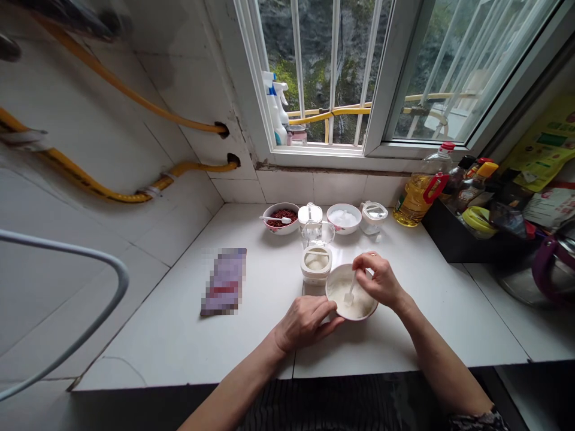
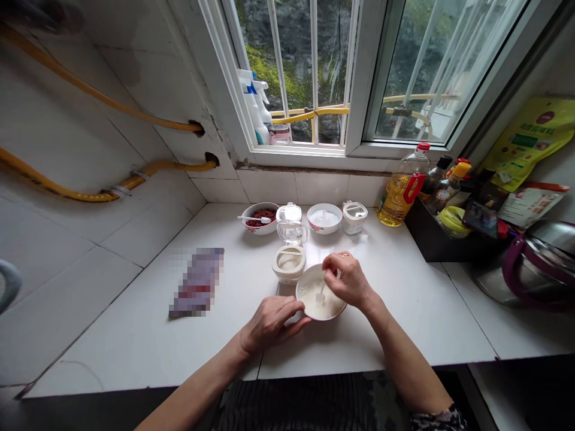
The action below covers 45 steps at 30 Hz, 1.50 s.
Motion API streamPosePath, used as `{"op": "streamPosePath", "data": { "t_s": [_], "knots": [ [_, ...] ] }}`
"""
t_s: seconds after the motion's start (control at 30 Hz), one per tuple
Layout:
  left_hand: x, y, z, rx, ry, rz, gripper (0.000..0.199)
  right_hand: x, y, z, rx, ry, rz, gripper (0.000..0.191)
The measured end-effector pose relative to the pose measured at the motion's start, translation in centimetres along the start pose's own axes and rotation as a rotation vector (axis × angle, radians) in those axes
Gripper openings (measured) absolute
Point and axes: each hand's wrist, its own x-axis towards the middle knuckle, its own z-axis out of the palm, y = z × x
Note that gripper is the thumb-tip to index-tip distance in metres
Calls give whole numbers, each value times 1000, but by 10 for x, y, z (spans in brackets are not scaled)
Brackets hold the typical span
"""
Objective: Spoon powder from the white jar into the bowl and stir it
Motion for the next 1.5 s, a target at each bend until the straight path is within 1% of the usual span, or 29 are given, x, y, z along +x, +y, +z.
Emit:
{"op": "streamPosePath", "data": {
  "t_s": [0.07,0.13,0.23,0.33,0.4,0.53,0.63,0.8,0.9,1.1,1.2,1.3,1.37,1.43,1.5],
  "knots": [
    [0,0,0,2,5,-1,17,-1,-2,5,-13,-105,-44,16],
    [0,1,-1,3,5,-1,17,-1,-3,7,13,-129,-14,16],
    [1,1,-1,5,4,0,17,0,-2,4,104,-73,154,14],
    [0,0,0,4,2,0,16,4,1,-1,284,-15,346,10],
    [0,0,0,2,-2,0,16,7,4,-3,403,34,431,7],
    [-1,0,0,2,-8,-5,15,10,9,-3,538,104,530,6],
    [-1,0,0,1,-14,-12,14,11,10,-3,578,113,571,6],
    [-1,0,0,-7,-10,-11,15,12,12,-6,585,111,609,10],
    [-1,0,0,-9,-9,-8,15,11,13,-6,618,123,608,11],
    [0,0,-1,-11,-3,-2,14,10,11,1,696,126,602,22],
    [0,0,-1,-13,2,-5,13,9,8,5,704,138,560,27],
    [0,0,-1,-19,-7,-14,12,6,6,9,657,146,461,29],
    [-1,0,0,-20,-11,-17,12,4,4,12,584,143,372,24],
    [-2,0,0,-17,-12,-17,12,1,3,14,435,127,260,15],
    [-2,0,0,-10,-13,-16,13,-1,3,16,236,108,129,6]
  ]
}}
